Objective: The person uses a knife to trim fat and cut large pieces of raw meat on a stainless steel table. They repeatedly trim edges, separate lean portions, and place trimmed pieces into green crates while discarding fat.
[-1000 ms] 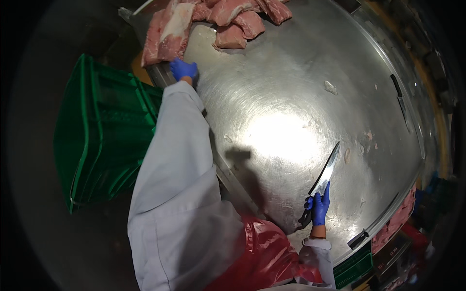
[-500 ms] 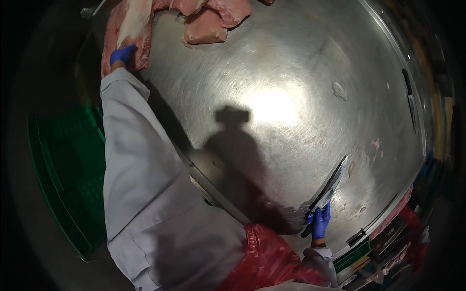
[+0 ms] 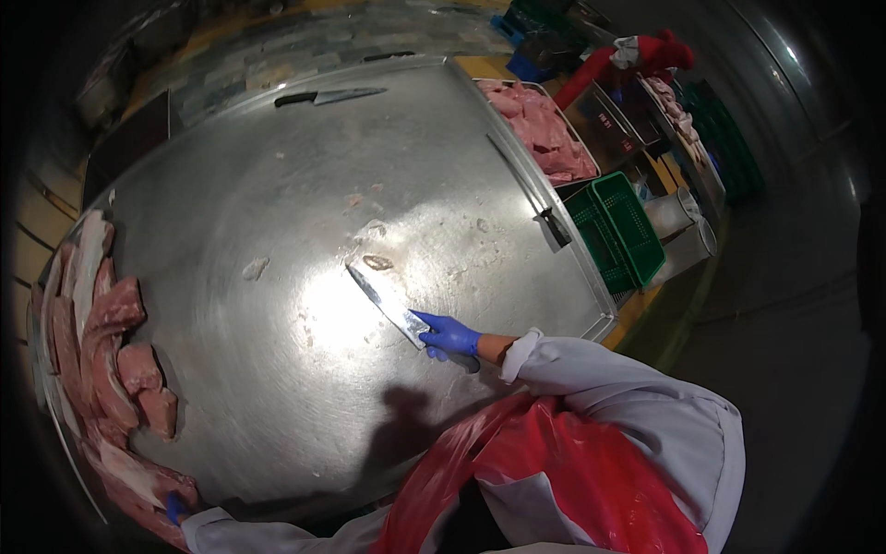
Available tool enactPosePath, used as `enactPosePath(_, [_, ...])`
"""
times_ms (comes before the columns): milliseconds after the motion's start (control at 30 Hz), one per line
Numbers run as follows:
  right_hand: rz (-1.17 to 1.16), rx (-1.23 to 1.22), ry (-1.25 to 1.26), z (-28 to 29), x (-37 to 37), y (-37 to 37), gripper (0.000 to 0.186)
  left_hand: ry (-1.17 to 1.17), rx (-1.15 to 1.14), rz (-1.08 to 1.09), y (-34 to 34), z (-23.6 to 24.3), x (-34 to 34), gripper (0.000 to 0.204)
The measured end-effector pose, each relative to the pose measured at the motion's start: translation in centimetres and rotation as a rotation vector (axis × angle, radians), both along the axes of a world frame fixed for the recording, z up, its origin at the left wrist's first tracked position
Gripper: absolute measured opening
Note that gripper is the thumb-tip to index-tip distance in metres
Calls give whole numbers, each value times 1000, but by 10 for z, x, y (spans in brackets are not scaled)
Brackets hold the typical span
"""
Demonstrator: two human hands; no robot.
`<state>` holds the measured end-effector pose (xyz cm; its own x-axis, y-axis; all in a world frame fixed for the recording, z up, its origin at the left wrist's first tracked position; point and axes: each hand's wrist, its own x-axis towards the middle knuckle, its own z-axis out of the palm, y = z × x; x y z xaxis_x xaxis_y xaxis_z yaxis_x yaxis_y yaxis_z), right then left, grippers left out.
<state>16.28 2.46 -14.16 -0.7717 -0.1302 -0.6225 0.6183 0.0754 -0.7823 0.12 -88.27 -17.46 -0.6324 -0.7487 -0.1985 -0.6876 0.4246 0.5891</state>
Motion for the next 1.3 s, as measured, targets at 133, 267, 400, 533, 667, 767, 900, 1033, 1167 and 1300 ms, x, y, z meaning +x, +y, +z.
enactPosePath(133, [-27,-13,52,-2,4,-7,62,309,477,89,72,-1,37,59])
enactPosePath(267, [-73,-47,72,3,20,5,63,433,962,97,174,-38,113,62])
enactPosePath(400, [-90,48,66,17,48,40,62,452,1169,125,338,-69,166,62])
enactPosePath(533, [-261,-28,64,-2,82,102,64,358,1132,69,522,-68,190,56])
enactPosePath(667, [-349,4,114,27,104,152,64,228,1175,79,635,-18,241,56])
enactPosePath(767, [-367,49,269,27,134,197,48,-1,605,-167,655,-20,265,83])
enactPosePath(900, [-407,29,282,19,164,242,38,137,-119,-593,727,46,195,115])
enactPosePath(1033, [-393,-36,246,8,149,268,29,-104,-507,-861,820,55,115,115])
enactPosePath(1167, [-432,-91,286,1,131,281,17,-437,-349,-970,885,102,70,115])
enactPosePath(1300, [-448,-112,280,-9,121,284,14,-253,-118,-996,867,70,15,118])
